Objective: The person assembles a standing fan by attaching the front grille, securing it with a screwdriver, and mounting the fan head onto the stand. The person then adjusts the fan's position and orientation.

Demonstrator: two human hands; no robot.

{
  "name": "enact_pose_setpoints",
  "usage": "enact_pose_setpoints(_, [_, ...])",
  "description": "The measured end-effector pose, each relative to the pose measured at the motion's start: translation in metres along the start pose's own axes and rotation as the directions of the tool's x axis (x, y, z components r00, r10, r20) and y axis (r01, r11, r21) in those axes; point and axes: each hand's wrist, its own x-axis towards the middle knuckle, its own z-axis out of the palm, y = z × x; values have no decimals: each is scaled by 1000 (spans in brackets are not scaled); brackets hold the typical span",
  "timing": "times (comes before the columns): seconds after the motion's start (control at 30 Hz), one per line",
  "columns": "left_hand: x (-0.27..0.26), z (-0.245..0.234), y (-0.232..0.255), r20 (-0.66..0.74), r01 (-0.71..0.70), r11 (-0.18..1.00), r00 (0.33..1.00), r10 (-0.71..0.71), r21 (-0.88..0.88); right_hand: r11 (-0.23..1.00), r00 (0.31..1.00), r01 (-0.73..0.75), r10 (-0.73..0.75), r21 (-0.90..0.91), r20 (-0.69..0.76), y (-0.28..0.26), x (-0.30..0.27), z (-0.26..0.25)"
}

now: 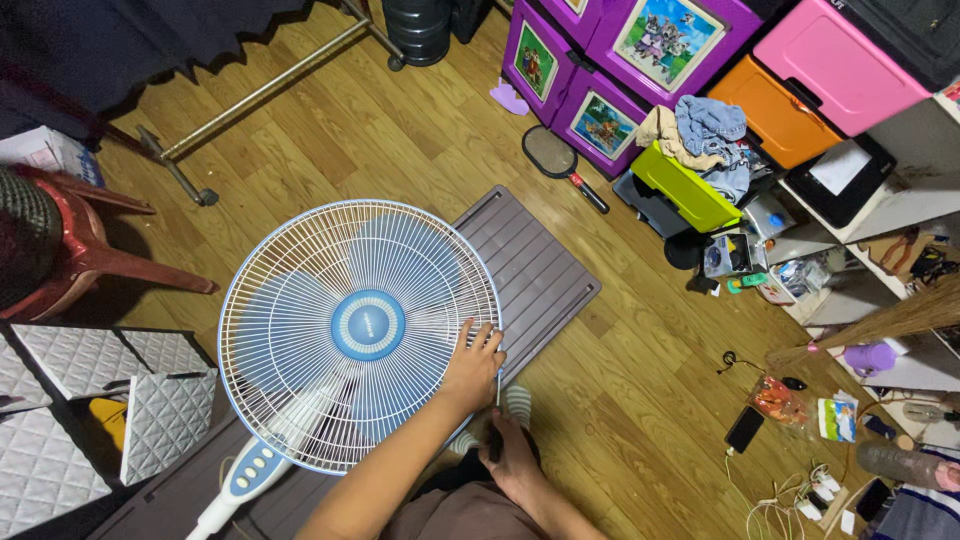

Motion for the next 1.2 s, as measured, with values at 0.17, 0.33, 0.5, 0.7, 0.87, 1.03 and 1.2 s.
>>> enact_pose_setpoints(0.17, [1, 5, -1, 24, -2, 999, 1000, 1, 47, 986, 975, -165, 163, -2, 152, 0, 1, 0])
enact_pose_setpoints(0.33, [2, 10, 0, -42, -6, 1000, 999, 6, 0, 985, 941, -157, 127, 72, 314, -2, 5, -6])
enact_pose_setpoints(0.5, [0, 8, -3, -80, -8, 1000, 997, 10, 20, 999, 988, 7, -12, 32, 153, 7, 8, -3])
enact_pose_setpoints(0.7, [1, -3, -6, -23, 16, 1000, 1000, -16, -4, 924, 895, -329, 239, 195, 376, -2, 15, -11])
enact_pose_setpoints(0.87, [-1, -8, -6, -14, 10, 1000, 1000, -10, 12, 910, 853, -360, 233, 204, 467, -4, 24, -21])
enact_pose_setpoints(1.03, [-2, -7, -5, 27, 16, 1000, 999, -17, 20, 986, 981, 156, -148, -63, 122, 10, 24, -19])
enact_pose_setpoints(1.2, [1, -6, -3, 23, 22, 1000, 999, -22, 6, 560, 764, 500, -644, -661, 33, 20, 29, -23])
